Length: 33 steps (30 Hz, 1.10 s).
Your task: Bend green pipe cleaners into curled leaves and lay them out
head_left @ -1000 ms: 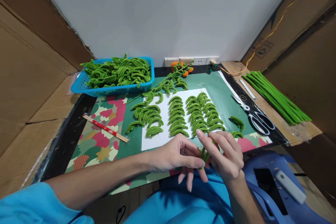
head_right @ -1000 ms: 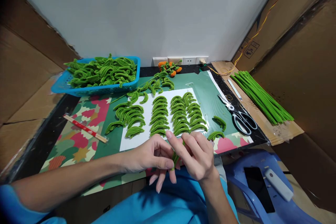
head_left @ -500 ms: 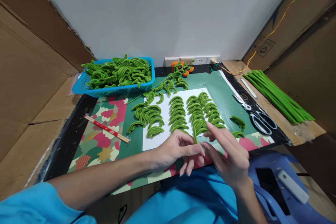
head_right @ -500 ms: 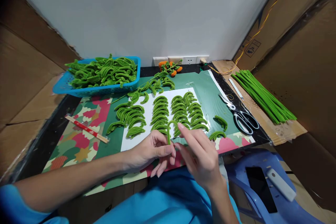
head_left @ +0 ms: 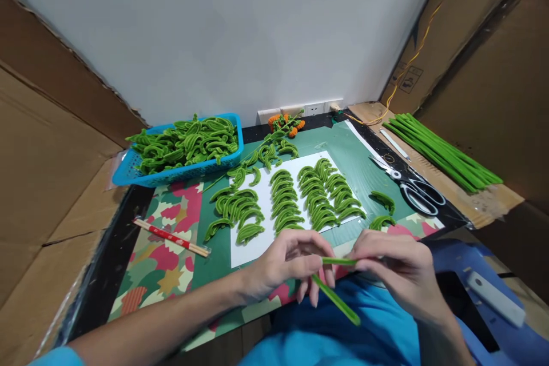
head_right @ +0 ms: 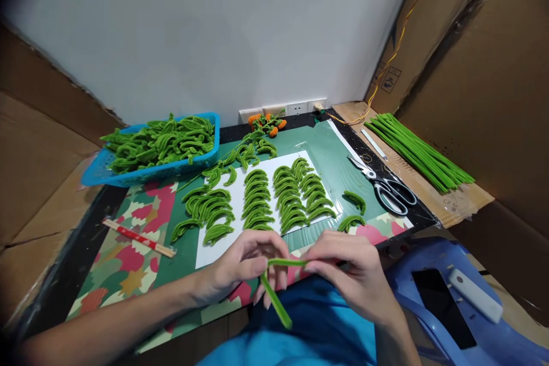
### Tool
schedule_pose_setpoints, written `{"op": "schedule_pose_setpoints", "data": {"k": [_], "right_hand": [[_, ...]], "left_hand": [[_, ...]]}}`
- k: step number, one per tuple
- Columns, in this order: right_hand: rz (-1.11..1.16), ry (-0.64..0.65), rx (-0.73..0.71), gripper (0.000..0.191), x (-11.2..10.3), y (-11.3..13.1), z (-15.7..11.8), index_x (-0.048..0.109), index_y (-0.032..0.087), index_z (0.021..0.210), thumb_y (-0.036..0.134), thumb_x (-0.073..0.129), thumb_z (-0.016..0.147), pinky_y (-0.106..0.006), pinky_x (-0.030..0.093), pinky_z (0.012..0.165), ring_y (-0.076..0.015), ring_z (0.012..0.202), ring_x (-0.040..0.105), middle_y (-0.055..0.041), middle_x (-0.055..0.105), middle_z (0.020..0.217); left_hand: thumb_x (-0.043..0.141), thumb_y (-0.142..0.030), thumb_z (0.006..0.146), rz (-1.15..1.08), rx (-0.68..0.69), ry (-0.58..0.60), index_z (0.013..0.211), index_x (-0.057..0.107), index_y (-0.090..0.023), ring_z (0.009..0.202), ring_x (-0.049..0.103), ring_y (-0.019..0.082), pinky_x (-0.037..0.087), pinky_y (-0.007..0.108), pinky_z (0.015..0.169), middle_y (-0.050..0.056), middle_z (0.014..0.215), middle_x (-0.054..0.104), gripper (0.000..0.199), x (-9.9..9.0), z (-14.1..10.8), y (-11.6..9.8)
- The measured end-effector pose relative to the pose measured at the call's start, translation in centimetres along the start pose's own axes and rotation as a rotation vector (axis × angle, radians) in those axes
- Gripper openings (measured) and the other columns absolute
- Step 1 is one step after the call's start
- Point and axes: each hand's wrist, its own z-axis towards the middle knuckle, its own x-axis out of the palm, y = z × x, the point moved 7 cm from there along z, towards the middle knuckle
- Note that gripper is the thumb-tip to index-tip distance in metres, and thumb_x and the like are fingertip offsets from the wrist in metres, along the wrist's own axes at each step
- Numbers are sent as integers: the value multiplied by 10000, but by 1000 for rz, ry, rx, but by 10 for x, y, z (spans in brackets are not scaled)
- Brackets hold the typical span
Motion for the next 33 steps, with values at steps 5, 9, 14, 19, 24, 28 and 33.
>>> {"op": "schedule_pose_setpoints", "data": {"k": [5, 9, 14, 19, 24, 28, 33], "right_hand": [[30, 257, 62, 98, 9, -3, -2, 850, 226, 949, 255, 798, 1028, -322, 600, 722, -190, 733, 772, -32, 840, 815], [102, 222, 34, 111, 17, -4, 1, 836, 219, 901, 268, 831, 1001, -313, 577, 711, -183, 719, 752, -23, 820, 775], [106, 141, 122, 267, 23, -12, 1, 805, 205, 892, 356, 700, 1086, -287, 498, 664, -159, 693, 676, -24, 758, 775], [224, 111, 212, 336, 34, -19, -3, 732, 203, 857, 427, 659, 1097, -274, 425, 619, -144, 652, 581, 2, 653, 720], [399, 77, 256, 346, 47, -21, -5, 703, 200, 846, 438, 658, 1094, -253, 391, 576, -129, 626, 532, 12, 606, 702], [365, 26, 206, 321, 46, -18, -3, 701, 204, 827, 399, 678, 1080, -243, 397, 564, -124, 618, 530, 11, 625, 700], [-7, -72, 96, 239, 35, -10, 1, 717, 202, 845, 239, 652, 1072, -267, 421, 563, -144, 616, 578, -6, 646, 702]], "left_hand": [[890, -562, 899, 207, -173, 71, 963, 776, -136, 527, 679, 120, 503, 181, 498, 98, 817, 832, 445, 5, -3, 4], [861, -585, 920, 246, -215, 86, 938, 794, -147, 510, 635, 110, 510, 191, 517, 51, 720, 782, 443, 8, -6, 11], [795, -648, 958, 182, -195, 87, 904, 808, -124, 427, 572, 93, 466, 179, 455, 45, 632, 727, 526, 4, -5, 8], [796, -626, 964, 103, -189, 144, 859, 801, -119, 386, 587, 107, 430, 182, 412, 47, 582, 710, 518, 7, -3, 6], [809, -607, 951, 78, -188, 129, 824, 814, -106, 369, 580, 113, 344, 186, 346, 65, 580, 714, 516, 8, -5, 6], [833, -576, 920, 49, -204, 116, 793, 827, -99, 380, 590, 113, 386, 189, 366, 84, 615, 729, 494, 7, -6, 9], [857, -523, 883, 69, -120, -34, 729, 827, -93, 403, 582, 114, 416, 186, 380, 79, 588, 699, 457, -6, -5, 9]]}}
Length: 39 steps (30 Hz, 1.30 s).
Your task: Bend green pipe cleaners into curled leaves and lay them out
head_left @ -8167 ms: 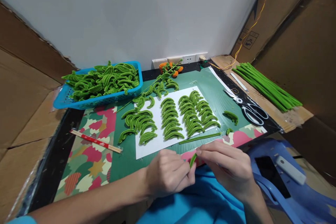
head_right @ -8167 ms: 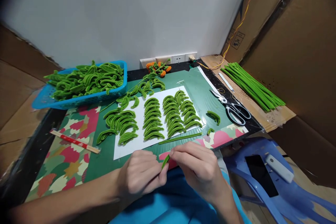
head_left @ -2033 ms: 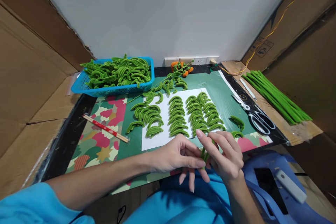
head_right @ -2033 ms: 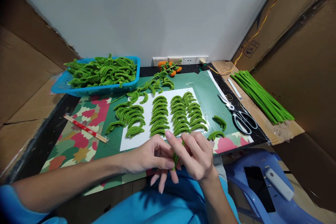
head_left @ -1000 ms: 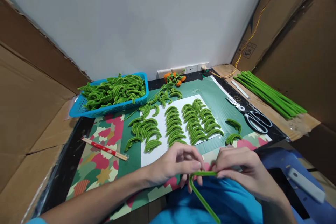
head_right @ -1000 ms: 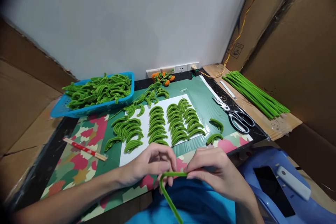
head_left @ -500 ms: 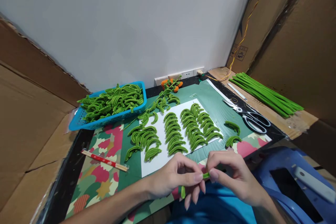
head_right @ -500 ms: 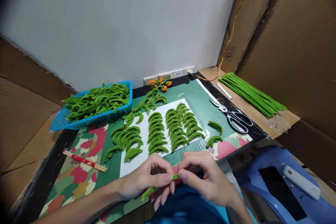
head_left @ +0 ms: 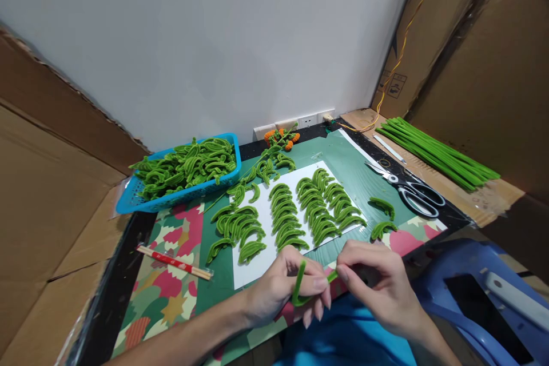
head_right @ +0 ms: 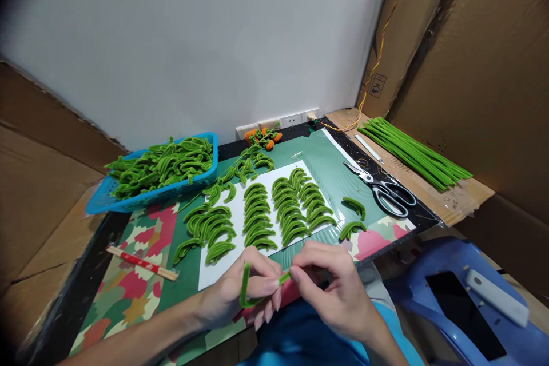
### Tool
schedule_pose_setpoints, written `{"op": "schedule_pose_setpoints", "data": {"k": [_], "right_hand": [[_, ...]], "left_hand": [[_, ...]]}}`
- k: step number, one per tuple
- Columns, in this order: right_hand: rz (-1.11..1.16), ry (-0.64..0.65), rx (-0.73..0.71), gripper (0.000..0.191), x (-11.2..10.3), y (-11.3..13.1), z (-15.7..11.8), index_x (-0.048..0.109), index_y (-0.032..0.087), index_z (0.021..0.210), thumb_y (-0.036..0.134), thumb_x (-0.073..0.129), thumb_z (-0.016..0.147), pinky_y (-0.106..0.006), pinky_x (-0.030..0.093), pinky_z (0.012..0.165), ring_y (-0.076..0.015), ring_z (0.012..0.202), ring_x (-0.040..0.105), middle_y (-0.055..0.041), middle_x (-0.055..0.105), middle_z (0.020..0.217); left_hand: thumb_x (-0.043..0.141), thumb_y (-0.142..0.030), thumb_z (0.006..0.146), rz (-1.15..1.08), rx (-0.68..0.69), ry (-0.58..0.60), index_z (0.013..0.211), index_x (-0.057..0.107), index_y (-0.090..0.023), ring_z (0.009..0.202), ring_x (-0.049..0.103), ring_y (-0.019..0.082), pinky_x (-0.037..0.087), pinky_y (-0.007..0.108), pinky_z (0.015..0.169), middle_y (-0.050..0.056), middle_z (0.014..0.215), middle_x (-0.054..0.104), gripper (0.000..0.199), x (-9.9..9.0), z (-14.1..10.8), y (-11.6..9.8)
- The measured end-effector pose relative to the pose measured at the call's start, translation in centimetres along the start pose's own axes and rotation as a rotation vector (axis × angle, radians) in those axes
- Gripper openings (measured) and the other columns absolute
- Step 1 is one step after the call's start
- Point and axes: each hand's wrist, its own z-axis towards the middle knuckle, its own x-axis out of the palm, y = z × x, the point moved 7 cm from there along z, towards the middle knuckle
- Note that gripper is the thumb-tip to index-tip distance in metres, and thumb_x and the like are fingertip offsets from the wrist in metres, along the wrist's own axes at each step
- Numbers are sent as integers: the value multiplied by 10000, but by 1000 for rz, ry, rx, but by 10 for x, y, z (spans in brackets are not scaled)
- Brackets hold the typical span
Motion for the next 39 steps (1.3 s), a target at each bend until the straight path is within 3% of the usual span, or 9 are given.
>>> {"op": "schedule_pose_setpoints", "data": {"k": [4, 7, 16, 25, 30, 34, 39], "right_hand": [[-297, -50, -156, 169, -1, 16, -1, 711, 200, 960, 98, 608, 1047, -261, 465, 568, -146, 618, 580, -8, 633, 740], [-385, -58, -225, 177, 0, 24, -3, 701, 197, 1036, 58, 592, 1038, -259, 502, 599, -152, 649, 598, -21, 649, 785], [-267, -62, 23, 278, 3, 11, 3, 592, 228, 826, 215, 581, 1104, -244, 414, 532, -118, 578, 531, 38, 558, 696], [-483, -157, -180, 140, -1, 14, 4, 660, 197, 983, 92, 620, 1067, -235, 474, 646, -113, 657, 601, 12, 632, 801], [-198, -173, 43, 195, 0, 1, 4, 659, 216, 896, 181, 629, 1086, -220, 459, 577, -110, 625, 592, 28, 622, 744], [164, -158, 243, 129, 13, -17, -1, 731, 233, 1016, 310, 673, 1100, -224, 521, 598, -126, 646, 656, 24, 692, 768], [125, -224, 141, 62, 13, -14, 1, 807, 269, 1080, 279, 753, 1052, -243, 539, 712, -141, 789, 691, 3, 737, 883]], "left_hand": [[859, -499, 880, 51, 47, -99, 706, 828, -84, 419, 593, 123, 420, 188, 388, 92, 580, 701, 451, -6, 1, 0], [856, -509, 888, 72, 53, -135, 711, 823, -83, 418, 594, 123, 426, 186, 388, 90, 588, 703, 463, -6, -1, 0], [848, -586, 902, 47, 19, -160, 740, 776, -93, 404, 590, 87, 437, 146, 390, 53, 603, 686, 523, -2, -2, 6], [881, -588, 894, 50, 36, -282, 804, 769, -90, 364, 550, 79, 400, 135, 336, 13, 552, 643, 518, -6, 0, 4], [871, -624, 894, 41, 49, -241, 793, 755, -96, 374, 560, 80, 397, 140, 342, 14, 562, 642, 550, -3, 1, 4], [825, -606, 950, 8, 79, -207, 832, 746, -111, 383, 548, 72, 390, 147, 352, 6, 598, 652, 514, -1, 0, 3], [785, -601, 988, 25, 116, -201, 749, 686, -136, 364, 496, 69, 380, 159, 370, -25, 512, 580, 532, -3, 1, 2]]}}
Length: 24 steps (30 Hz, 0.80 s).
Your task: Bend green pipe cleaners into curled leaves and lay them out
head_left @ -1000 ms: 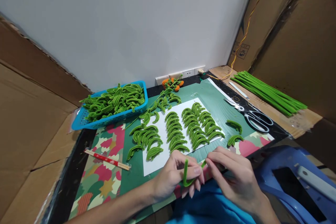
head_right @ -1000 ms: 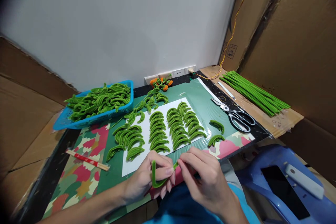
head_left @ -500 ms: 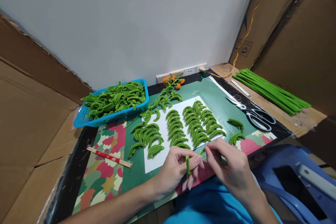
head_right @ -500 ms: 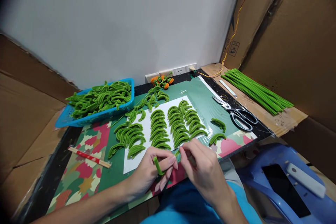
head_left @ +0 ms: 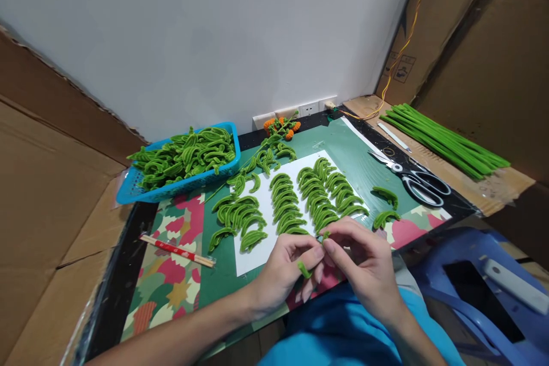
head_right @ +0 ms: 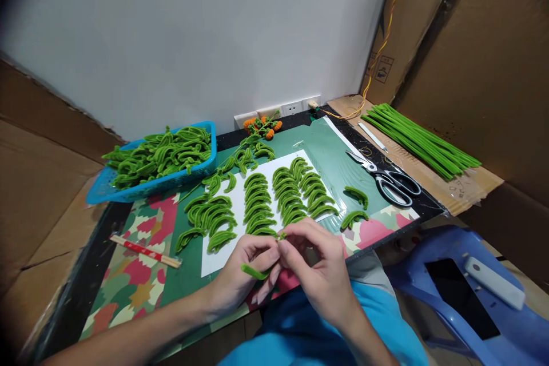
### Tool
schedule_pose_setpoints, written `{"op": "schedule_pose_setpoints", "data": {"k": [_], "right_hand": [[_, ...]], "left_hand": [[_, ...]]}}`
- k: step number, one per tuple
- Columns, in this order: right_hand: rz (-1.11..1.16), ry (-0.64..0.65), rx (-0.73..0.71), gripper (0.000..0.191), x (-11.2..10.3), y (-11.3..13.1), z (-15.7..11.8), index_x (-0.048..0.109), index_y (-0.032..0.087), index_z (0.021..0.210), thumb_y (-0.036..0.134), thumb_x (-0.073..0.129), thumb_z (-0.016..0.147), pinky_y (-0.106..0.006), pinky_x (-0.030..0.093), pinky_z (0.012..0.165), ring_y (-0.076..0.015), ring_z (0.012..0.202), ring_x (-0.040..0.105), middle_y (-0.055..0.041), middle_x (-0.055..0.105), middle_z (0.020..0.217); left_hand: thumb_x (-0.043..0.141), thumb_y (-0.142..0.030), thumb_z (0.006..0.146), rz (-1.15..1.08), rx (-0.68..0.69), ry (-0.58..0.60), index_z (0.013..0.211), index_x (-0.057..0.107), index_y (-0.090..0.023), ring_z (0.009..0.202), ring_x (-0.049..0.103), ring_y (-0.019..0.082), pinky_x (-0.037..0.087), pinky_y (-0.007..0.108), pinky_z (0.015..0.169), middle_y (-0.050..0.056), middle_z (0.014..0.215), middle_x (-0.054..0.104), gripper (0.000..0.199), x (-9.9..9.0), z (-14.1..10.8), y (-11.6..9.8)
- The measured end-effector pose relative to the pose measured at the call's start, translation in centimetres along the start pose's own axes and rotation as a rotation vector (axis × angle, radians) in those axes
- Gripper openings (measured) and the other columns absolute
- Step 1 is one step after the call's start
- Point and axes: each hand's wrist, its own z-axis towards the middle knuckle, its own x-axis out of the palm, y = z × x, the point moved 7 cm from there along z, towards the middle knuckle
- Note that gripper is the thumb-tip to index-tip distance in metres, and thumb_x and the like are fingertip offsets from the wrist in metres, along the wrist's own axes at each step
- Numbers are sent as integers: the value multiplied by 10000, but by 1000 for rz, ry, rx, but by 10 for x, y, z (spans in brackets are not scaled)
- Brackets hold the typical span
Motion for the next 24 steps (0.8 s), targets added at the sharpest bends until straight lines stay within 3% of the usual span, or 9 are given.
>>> {"op": "schedule_pose_setpoints", "data": {"k": [5, 9, 13, 18, 24], "right_hand": [[-9, -33, -35, 109, -5, 4, 3, 836, 272, 1009, 239, 742, 1055, -265, 562, 771, -161, 861, 717, -17, 785, 923], [9, -40, -30, 107, -12, 1, 5, 849, 271, 997, 231, 760, 1042, -263, 553, 700, -162, 810, 714, -14, 769, 874], [-34, -8, -81, 95, -17, 4, 6, 831, 265, 991, 197, 774, 1025, -265, 546, 707, -158, 814, 699, -14, 765, 900], [-56, 172, -140, 127, -11, 13, 6, 798, 249, 966, 165, 736, 1039, -262, 532, 725, -153, 798, 678, -6, 739, 867], [157, 181, 10, 180, -6, 0, 1, 784, 231, 872, 283, 755, 1042, -255, 466, 606, -143, 679, 614, 3, 670, 752]], "left_hand": [[774, -593, 999, 2, -12, 10, 776, 691, -138, 368, 490, 66, 359, 168, 376, -24, 552, 590, 514, -1, 1, 2], [794, -532, 992, -45, -54, 12, 866, 761, -115, 374, 460, 48, 327, 154, 376, -33, 580, 583, 437, -1, 0, 2], [809, -440, 938, -162, -123, 50, 708, 721, -113, 341, 414, 57, 303, 164, 357, -18, 477, 550, 410, 0, 0, 3], [756, -326, 774, -283, -181, 121, 521, 608, -167, 289, 401, 105, 289, 203, 314, -36, 364, 411, 334, 2, 1, 5], [759, -294, 737, -287, -218, 184, 517, 615, -154, 311, 454, 126, 271, 200, 311, -43, 371, 372, 298, 5, 0, 6]]}}
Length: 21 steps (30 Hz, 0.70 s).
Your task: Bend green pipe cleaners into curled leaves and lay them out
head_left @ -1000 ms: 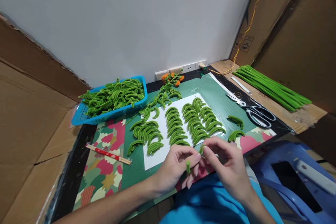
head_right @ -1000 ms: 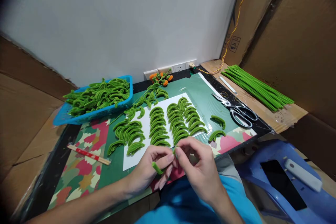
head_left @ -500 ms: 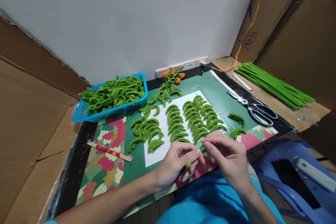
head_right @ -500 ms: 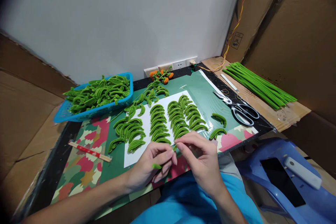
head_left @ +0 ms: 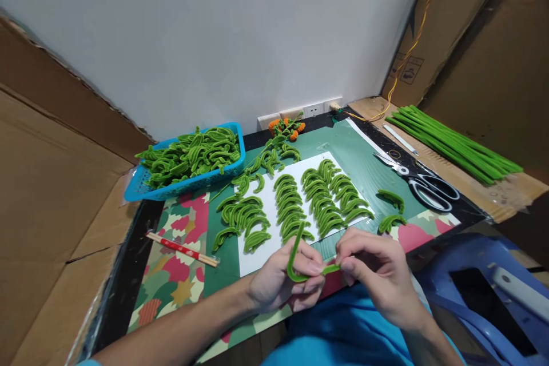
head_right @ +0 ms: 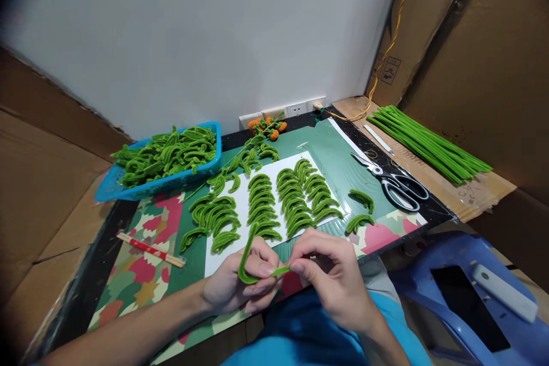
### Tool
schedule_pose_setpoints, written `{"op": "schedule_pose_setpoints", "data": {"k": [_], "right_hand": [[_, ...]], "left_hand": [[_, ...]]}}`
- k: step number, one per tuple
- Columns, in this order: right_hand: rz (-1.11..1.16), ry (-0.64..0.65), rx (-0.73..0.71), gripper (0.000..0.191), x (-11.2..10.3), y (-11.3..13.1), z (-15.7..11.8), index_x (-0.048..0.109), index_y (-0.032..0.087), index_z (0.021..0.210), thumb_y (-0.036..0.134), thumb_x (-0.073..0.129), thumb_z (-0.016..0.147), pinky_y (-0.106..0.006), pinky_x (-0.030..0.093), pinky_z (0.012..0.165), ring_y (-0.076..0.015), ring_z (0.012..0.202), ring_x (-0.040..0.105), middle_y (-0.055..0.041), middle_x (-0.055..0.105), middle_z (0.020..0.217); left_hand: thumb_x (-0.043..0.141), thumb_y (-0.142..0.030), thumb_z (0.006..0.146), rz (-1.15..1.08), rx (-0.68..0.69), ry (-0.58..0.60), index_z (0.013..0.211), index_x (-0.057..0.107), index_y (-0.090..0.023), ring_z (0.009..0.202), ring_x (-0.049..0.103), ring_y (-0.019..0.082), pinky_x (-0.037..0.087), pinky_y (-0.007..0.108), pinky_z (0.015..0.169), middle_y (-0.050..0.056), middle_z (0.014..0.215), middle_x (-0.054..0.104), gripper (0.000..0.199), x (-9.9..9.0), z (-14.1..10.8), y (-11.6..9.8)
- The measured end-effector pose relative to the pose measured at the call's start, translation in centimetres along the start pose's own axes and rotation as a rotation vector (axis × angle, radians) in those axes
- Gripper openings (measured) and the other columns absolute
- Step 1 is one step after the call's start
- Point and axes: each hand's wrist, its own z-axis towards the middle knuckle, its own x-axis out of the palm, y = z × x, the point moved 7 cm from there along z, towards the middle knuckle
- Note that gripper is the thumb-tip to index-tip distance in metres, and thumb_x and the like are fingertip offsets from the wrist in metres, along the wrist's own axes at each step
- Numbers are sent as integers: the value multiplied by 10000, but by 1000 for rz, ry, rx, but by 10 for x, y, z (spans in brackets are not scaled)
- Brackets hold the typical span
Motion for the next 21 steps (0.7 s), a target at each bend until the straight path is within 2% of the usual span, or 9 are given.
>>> {"op": "schedule_pose_setpoints", "data": {"k": [3, 5, 7, 10, 13, 16, 19, 21], "right_hand": [[138, -14, 71, 196, 3, -8, 0, 780, 224, 882, 341, 767, 1038, -246, 417, 523, -111, 564, 541, 17, 633, 741], [73, -23, 51, 197, 2, -5, 0, 773, 224, 876, 322, 753, 1045, -247, 424, 526, -116, 577, 556, 13, 639, 745], [-91, -47, -31, 166, -2, 6, -1, 771, 230, 890, 260, 735, 1049, -256, 477, 602, -143, 676, 622, -3, 677, 777], [-263, -72, -141, 127, -10, 20, -4, 761, 243, 948, 175, 717, 1045, -272, 513, 705, -160, 775, 656, -10, 715, 838], [-303, -63, -142, 132, -16, 23, -5, 739, 244, 962, 155, 701, 1052, -282, 506, 699, -162, 771, 647, -10, 706, 850], [-316, -28, -106, 132, -18, 21, -4, 727, 236, 943, 175, 698, 1057, -288, 494, 662, -169, 747, 635, -16, 693, 838], [-344, 1, -85, 142, -18, 18, -3, 729, 232, 915, 194, 712, 1051, -293, 469, 615, -172, 708, 621, -17, 684, 805], [-357, -40, -116, 134, -21, 18, -4, 743, 235, 924, 190, 713, 1047, -303, 488, 636, -184, 732, 644, -25, 700, 821]], "left_hand": [[795, -316, 758, 6, 22, -1, 544, 640, -138, 335, 468, 117, 289, 190, 319, -37, 398, 403, 318, 1, 0, 0], [817, -338, 778, 3, 37, -4, 566, 651, -134, 337, 474, 115, 301, 186, 314, -37, 412, 419, 338, 0, 0, 0], [808, -428, 861, -19, 43, 1, 636, 683, -127, 338, 495, 118, 330, 184, 313, -32, 443, 462, 396, -2, 1, 1], [609, -697, 1025, -87, 57, 50, 832, 738, -123, 349, 538, 121, 413, 189, 333, -8, 536, 571, 619, -3, 2, 3], [402, -836, 1056, -92, 120, 110, 1069, 720, -143, 366, 578, 121, 448, 182, 340, 11, 655, 665, 763, -1, 3, 3], [383, -798, 1084, -24, 182, 145, 1236, 619, -200, 388, 621, 120, 458, 161, 350, 29, 785, 734, 661, 2, 3, 2], [374, -672, 1145, -35, 203, 131, 1190, 543, -248, 410, 641, 129, 479, 161, 356, 21, 816, 741, 458, 3, 4, 0], [349, -640, 1158, -86, 202, 122, 1100, 520, -259, 415, 638, 135, 468, 166, 340, 9, 798, 722, 422, 2, 5, -2]]}}
